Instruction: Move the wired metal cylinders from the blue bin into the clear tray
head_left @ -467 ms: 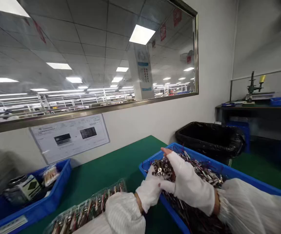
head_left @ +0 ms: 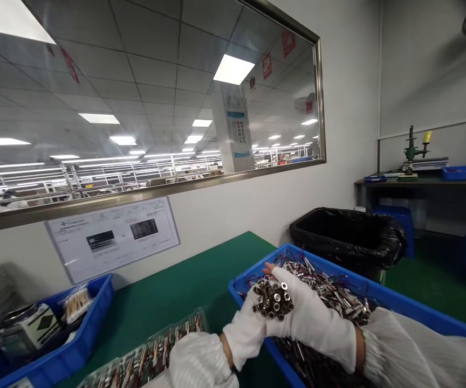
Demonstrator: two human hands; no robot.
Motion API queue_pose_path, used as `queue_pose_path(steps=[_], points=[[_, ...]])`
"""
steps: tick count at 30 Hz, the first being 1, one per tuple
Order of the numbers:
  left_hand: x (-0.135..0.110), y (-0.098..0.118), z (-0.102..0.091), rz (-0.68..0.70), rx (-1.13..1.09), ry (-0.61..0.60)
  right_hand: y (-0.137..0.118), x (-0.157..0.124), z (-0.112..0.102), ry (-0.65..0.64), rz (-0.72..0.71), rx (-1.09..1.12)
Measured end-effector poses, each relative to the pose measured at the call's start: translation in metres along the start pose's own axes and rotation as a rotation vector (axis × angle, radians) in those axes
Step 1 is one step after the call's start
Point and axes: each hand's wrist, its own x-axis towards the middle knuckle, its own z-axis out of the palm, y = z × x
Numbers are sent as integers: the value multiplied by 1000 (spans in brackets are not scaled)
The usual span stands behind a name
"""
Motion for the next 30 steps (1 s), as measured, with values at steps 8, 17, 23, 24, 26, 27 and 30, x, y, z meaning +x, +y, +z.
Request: queue_pose_path(steps=[8,17,23,24,26,27,30], points=[[0,5,1,-56,48,-22,-16,2,-1,28,56,-163],[0,8,1,-30,168,-33,-15,2,0,27,-16,-214],[-3,11,2,-15,172,-44,-14,1,1,57,-129,-426],[-3,10,1,-5,175,-37,-15,0,1,71,-145,-479],[-3,8,0,23,188,-29,-20,-2,1,71,-163,-561],[-2,6,0,47,193,-34,-22,-3,1,48,-167,-594],[-1,1,-3,141,203,-77,-27,-5,1,17,-218,-699]])
